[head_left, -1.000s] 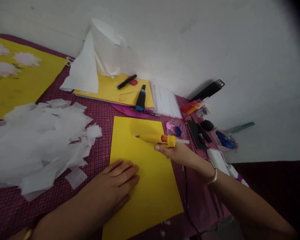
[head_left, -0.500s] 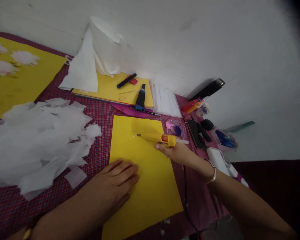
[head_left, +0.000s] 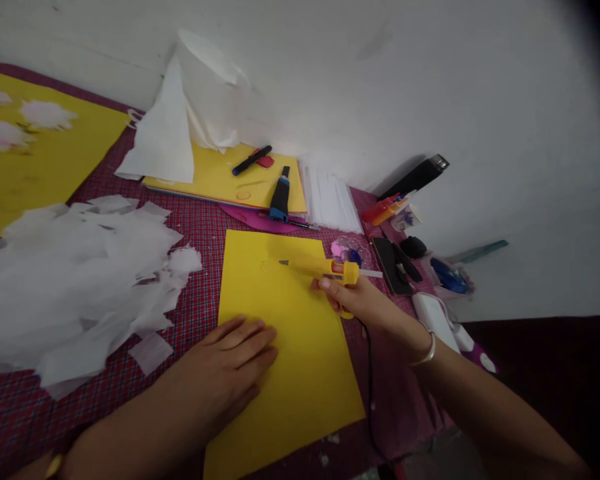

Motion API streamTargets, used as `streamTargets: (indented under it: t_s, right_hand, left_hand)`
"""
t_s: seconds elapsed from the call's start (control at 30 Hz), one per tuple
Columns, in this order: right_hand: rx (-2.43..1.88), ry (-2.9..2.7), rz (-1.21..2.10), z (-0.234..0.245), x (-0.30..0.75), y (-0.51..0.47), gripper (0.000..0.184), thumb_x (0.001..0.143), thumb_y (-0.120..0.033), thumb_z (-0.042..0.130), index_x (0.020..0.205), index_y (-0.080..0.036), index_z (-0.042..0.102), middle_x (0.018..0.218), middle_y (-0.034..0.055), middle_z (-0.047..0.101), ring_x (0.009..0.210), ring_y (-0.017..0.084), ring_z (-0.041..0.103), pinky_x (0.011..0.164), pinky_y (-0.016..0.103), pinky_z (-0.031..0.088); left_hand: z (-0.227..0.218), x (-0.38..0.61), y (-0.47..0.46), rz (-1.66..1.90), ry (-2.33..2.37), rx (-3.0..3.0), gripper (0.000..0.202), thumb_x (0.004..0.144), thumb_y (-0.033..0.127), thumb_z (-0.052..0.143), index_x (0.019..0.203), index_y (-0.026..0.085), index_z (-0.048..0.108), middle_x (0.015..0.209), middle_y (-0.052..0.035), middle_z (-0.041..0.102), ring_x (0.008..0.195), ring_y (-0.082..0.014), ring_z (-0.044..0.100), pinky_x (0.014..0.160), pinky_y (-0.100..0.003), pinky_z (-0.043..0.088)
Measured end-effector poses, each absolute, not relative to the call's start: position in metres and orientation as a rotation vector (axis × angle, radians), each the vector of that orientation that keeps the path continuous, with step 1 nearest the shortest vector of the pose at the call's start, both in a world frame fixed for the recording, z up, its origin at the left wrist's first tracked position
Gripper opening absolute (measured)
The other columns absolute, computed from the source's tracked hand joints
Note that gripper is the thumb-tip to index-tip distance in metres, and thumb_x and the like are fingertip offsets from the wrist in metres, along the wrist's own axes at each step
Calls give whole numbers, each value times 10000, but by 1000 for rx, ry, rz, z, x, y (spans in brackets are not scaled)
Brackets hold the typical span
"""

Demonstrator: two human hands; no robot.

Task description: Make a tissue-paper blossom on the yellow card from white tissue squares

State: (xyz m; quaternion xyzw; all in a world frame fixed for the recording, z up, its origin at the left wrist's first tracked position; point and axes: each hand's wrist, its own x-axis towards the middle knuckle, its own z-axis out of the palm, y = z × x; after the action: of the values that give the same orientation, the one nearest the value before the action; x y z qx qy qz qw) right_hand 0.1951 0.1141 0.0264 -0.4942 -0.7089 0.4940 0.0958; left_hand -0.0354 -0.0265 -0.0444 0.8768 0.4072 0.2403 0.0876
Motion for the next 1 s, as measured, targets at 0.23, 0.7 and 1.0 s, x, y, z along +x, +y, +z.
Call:
streamTargets:
  t_s: [0.23, 0.7, 1.0]
  right_hand:
    - [-1460, -2064, 1404, 33, 199, 106, 543, 803, -683, 528, 871, -151, 613, 563, -38, 459, 473, 79, 423, 425, 220, 321]
    - [-1463, -2002, 1345, 34, 200, 108, 504, 802, -653, 551, 870, -155, 579, 532, -68, 399, 439, 67, 352, 402, 217, 274]
    - [-1599, -1951, 1252, 34, 239, 106, 380, 826, -537, 567, 889, -162, 565, 554, -60, 453, 471, 83, 402, 448, 224, 338]
  left_hand:
    - [-50, -34, -28, 689, 1229, 2583, 322, 914, 255, 511, 1221, 247, 609, 1309, -10, 621, 1221, -179, 531, 1082, -354, 356]
    - [-50, -38, -28, 648, 1207, 2690, 333, 909, 228, 506, 1228, 228, 602, 1328, -21, 613, 1237, -201, 530, 1075, -373, 374]
    - [-46, -47, -21, 644, 1080, 2746, 361, 930, 271, 499, 1283, 248, 576, 1334, -29, 609, 1247, -183, 523, 1076, -338, 393]
